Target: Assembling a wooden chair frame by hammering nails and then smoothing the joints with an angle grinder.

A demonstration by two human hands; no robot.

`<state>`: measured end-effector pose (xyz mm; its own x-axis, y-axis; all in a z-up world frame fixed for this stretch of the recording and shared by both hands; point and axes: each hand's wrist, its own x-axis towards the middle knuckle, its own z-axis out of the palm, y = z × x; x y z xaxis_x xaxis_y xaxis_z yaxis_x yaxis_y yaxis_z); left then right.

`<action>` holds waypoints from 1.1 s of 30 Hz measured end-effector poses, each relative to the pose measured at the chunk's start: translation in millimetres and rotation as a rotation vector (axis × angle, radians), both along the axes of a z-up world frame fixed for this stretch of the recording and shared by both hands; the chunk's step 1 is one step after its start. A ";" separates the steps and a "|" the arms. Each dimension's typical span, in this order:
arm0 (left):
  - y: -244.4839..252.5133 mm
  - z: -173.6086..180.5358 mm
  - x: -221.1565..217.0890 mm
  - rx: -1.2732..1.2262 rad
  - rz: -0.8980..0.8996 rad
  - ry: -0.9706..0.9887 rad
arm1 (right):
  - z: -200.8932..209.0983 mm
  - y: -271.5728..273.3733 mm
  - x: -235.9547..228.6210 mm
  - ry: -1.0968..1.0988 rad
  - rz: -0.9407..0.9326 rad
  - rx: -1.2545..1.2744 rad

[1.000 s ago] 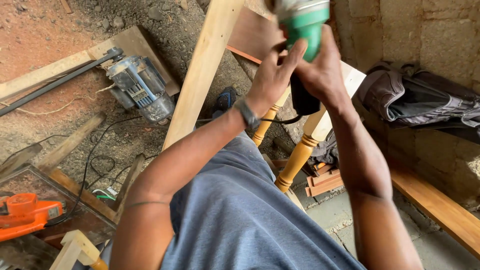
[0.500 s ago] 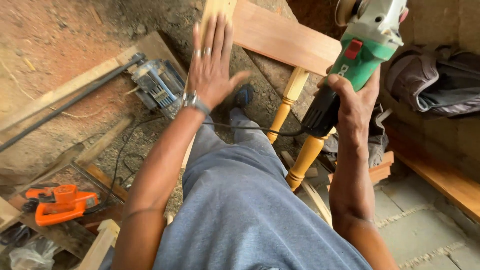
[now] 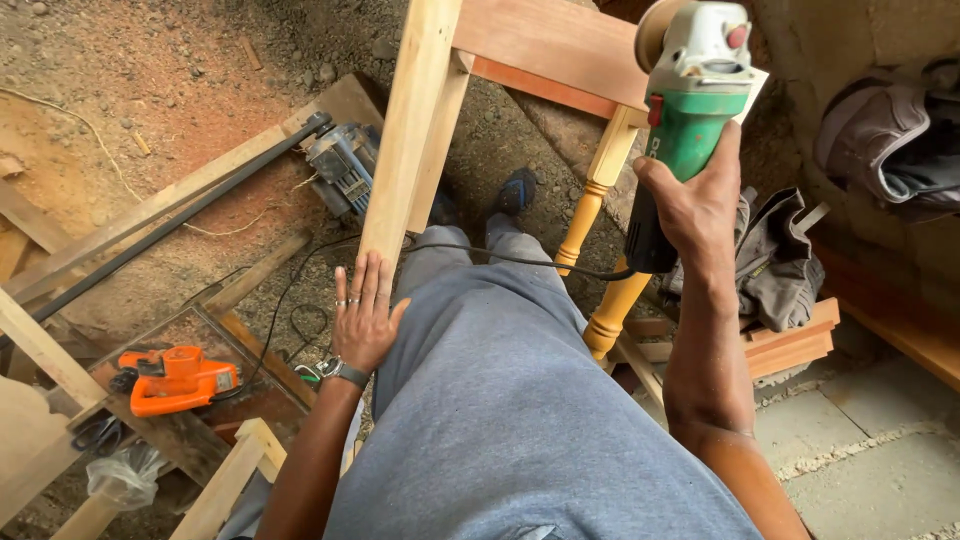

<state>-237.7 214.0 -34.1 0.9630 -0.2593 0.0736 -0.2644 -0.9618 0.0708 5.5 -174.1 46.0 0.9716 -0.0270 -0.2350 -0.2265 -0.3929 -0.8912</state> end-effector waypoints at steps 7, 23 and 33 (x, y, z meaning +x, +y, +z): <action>25.3 -2.8 -62.2 -0.148 0.094 -0.138 | 0.7 27.6 1.9 0.158 0.140 -0.221; -22.9 -111.3 -102.9 -0.941 0.938 0.599 | 8.5 124.0 48.6 0.091 0.908 -0.313; -22.7 -114.5 -199.2 -1.129 1.374 0.708 | 20.3 154.7 -11.4 0.361 1.055 -0.694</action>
